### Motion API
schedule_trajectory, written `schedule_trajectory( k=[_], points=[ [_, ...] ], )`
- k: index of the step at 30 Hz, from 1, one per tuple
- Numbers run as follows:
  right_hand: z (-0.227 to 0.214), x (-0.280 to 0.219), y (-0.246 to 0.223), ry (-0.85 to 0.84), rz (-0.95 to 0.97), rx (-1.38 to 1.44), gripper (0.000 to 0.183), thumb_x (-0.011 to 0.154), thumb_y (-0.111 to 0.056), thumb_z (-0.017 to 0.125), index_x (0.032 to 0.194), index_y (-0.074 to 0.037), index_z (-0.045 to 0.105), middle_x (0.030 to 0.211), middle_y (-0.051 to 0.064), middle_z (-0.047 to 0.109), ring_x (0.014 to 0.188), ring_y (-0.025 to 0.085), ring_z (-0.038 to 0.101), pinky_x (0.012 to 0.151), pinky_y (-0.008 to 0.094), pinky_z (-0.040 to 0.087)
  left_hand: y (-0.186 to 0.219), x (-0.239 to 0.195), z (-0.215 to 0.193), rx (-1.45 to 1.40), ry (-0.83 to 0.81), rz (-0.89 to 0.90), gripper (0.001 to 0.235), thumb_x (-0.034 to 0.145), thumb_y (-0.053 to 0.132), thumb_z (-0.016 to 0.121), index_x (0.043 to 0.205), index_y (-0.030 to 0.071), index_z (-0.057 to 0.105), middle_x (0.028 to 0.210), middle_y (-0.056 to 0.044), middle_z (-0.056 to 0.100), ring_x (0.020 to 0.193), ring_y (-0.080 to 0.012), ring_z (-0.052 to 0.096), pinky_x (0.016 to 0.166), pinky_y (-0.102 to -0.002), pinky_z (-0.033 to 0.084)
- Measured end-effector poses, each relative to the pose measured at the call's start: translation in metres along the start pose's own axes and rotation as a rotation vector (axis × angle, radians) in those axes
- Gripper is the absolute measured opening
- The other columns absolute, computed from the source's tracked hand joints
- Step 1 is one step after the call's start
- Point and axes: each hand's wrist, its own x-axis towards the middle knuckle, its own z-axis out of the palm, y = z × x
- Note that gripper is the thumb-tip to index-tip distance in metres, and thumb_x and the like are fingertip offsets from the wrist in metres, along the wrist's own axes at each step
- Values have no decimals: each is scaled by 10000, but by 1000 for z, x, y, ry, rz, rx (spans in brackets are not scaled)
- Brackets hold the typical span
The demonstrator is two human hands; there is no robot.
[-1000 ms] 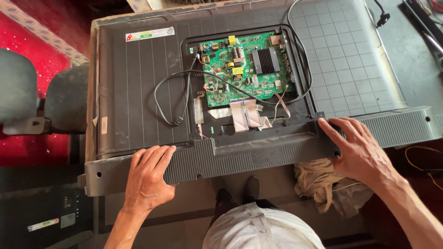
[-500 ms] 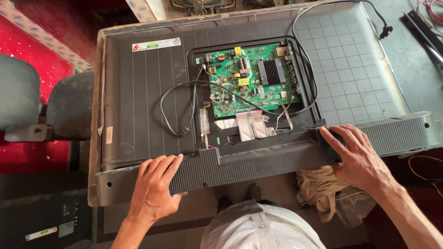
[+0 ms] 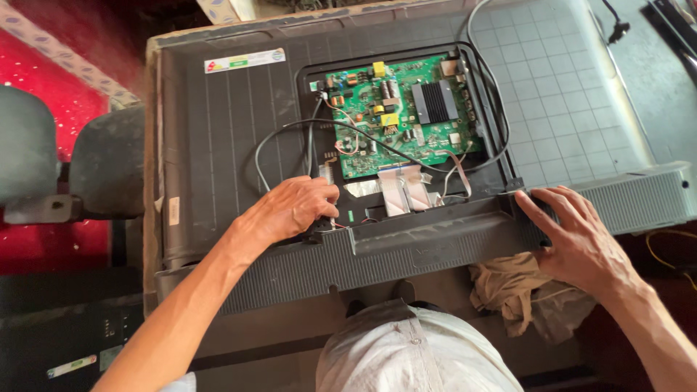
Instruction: The person applies white tape to a ribbon cable on a circuit board inside an open television chassis, then reattaches the rear plastic cover and secures it with screws using a screwdriver.
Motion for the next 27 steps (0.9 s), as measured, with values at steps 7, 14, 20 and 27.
schedule_trajectory(
  k=[7, 14, 20, 27],
  points=[
    [0, 1, 2, -2, -4, 14, 1074, 481, -75, 831, 1479, -175, 446, 1431, 128, 504, 1391, 370, 444, 1193, 500, 384, -7, 7, -7, 19, -74, 25, 97, 797, 119, 676, 705, 91, 667, 837, -42, 582, 879, -236, 635, 726, -397, 519],
    [1, 2, 3, 5, -20, 20, 1097, 469, -78, 839, 1486, -188, 441, 1438, 125, 506, 1396, 370, 441, 1198, 505, 383, -2, 17, -10, -111, 287, -48, 92, 862, 24, 689, 939, 72, 706, 947, -45, 629, 929, -252, 652, 771, -387, 549],
    [-3, 9, 1, -48, 21, 7, 1107, 511, -42, 837, 1532, -224, 449, 1456, 103, 500, 1415, 344, 441, 1200, 472, 392, -1, 39, 12, -272, 520, -340, 105, 876, 29, 721, 979, 25, 740, 946, -89, 711, 869, -283, 711, 741, -372, 566],
    [-10, 19, 0, -159, 68, -6, 1094, 565, -122, 898, 1548, -259, 437, 1471, 80, 482, 1399, 331, 431, 1173, 440, 394, -12, 41, 41, -567, 537, -465, 142, 861, -58, 660, 969, -24, 745, 907, -122, 748, 768, -187, 761, 673, -284, 598]
  ],
)
